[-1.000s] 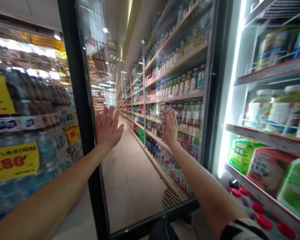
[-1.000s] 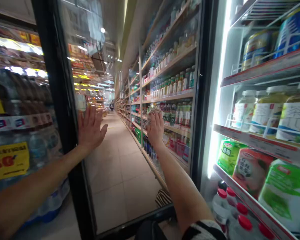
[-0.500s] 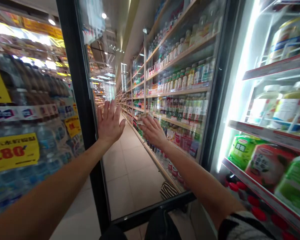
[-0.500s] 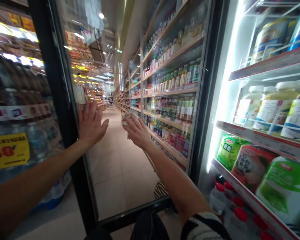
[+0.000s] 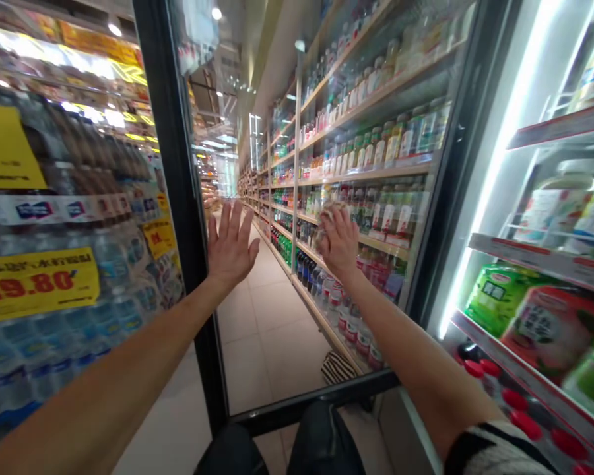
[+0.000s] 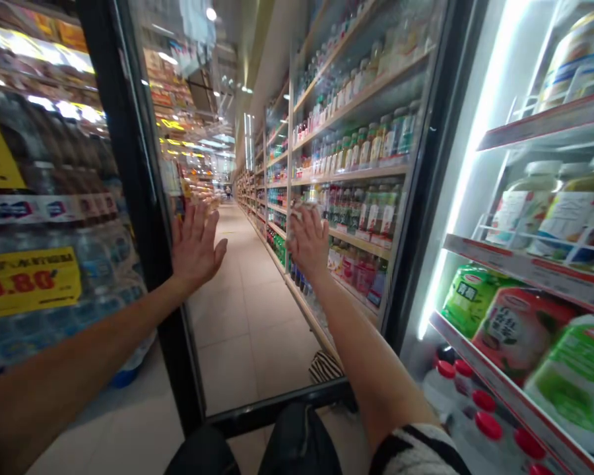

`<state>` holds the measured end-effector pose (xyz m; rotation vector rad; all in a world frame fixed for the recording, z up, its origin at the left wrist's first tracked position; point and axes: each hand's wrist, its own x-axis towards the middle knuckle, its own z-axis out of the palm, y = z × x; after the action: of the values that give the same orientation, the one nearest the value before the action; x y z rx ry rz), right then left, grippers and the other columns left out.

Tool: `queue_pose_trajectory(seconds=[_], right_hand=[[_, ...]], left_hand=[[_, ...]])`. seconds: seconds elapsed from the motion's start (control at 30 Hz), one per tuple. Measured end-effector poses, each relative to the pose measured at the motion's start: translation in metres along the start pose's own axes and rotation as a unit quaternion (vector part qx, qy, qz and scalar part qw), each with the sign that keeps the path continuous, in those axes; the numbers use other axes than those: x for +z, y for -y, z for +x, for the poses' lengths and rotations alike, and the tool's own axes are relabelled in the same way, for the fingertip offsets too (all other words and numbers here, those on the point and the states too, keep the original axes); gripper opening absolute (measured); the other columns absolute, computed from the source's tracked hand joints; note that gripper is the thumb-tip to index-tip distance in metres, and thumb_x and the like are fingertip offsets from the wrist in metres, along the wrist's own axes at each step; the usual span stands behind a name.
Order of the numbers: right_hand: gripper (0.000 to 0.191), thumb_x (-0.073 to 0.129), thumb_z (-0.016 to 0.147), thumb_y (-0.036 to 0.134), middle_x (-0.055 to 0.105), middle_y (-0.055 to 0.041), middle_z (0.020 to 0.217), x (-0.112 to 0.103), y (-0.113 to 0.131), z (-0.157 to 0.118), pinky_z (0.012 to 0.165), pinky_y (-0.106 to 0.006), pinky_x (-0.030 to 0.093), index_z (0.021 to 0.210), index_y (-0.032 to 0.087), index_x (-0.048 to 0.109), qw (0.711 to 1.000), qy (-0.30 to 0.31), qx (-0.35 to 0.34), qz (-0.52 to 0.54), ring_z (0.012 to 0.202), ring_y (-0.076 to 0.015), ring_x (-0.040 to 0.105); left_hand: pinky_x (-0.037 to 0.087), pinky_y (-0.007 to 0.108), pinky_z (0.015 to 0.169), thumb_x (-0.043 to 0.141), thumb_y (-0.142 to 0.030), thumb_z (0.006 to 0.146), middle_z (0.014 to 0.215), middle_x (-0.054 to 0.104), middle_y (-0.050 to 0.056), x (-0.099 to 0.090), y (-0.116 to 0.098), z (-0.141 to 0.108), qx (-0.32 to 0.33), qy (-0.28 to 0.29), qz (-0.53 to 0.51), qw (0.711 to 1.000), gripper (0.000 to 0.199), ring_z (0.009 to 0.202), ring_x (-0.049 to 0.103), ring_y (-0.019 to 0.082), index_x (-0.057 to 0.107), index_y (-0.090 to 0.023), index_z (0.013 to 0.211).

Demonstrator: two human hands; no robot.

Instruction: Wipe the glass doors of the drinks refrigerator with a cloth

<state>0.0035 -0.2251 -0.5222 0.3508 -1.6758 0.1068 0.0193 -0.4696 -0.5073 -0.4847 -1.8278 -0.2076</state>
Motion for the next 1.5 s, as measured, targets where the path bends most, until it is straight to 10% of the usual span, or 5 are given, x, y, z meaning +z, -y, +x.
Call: queue_pose_trajectory(seconds=[0.23,0.43,0.97,1.13,1.5], right_hand=[[0.04,0.044,0.084,0.029,0.043,-0.0055,0.138,-0.002,0.015,-0.016,0.111,-0.045,0.016,0.122,0.024,0.053,0.983,0.072,-0.165,0.043,0.135,-0.022,0.025],[0.048,0.038,0.084,0.027,0.037,-0.0109,0.142,0.0,-0.003,-0.029,0.108,-0.05,0.018,0.132,0.019,0.044,0.998,0.005,0.064,0.003,0.136,-0.0261,0.021],[0.042,0.044,0.083,0.023,0.046,-0.0066,0.136,-0.015,-0.032,-0.079,0.109,-0.047,0.02,0.125,0.025,0.051,0.991,0.093,-0.091,0.012,0.133,-0.0225,0.03],[0.049,0.039,0.084,0.023,0.039,-0.0147,0.14,-0.012,-0.048,-0.091,0.103,-0.054,0.027,0.133,0.019,0.043,0.99,0.013,0.13,-0.049,0.134,-0.0285,0.028],[0.045,0.04,0.085,0.02,0.044,-0.0116,0.137,-0.002,-0.014,-0.103,0.106,-0.051,0.025,0.129,0.022,0.046,0.998,0.028,0.046,-0.021,0.135,-0.0252,0.026]], left_hand=[[0.002,0.047,0.112,0.047,-0.031,0.082,0.149,0.021,0.013,-0.001,-0.001,-0.002,0.001,0.006,0.013,1.0,0.061,0.139,0.005,0.023,0.029,-0.016,0.139],[0.002,0.046,0.112,0.045,-0.033,0.083,0.149,0.022,0.01,-0.002,-0.002,-0.004,-0.011,0.014,0.006,1.0,0.059,0.14,0.006,0.022,0.03,-0.018,0.138],[0.001,0.048,0.112,0.044,-0.032,0.084,0.149,0.021,0.012,-0.002,-0.007,-0.01,-0.024,0.023,0.027,0.999,0.06,0.14,0.004,0.023,0.028,-0.016,0.14],[0.001,0.048,0.112,0.044,-0.032,0.084,0.149,0.02,0.012,-0.002,-0.005,-0.012,-0.025,0.02,0.018,0.999,0.06,0.139,0.005,0.023,0.027,-0.018,0.14],[0.008,0.051,0.111,0.044,-0.031,0.085,0.148,0.024,0.014,0.004,-0.005,-0.038,0.008,0.004,0.028,1.0,0.058,0.139,0.008,0.025,0.029,-0.018,0.139]])
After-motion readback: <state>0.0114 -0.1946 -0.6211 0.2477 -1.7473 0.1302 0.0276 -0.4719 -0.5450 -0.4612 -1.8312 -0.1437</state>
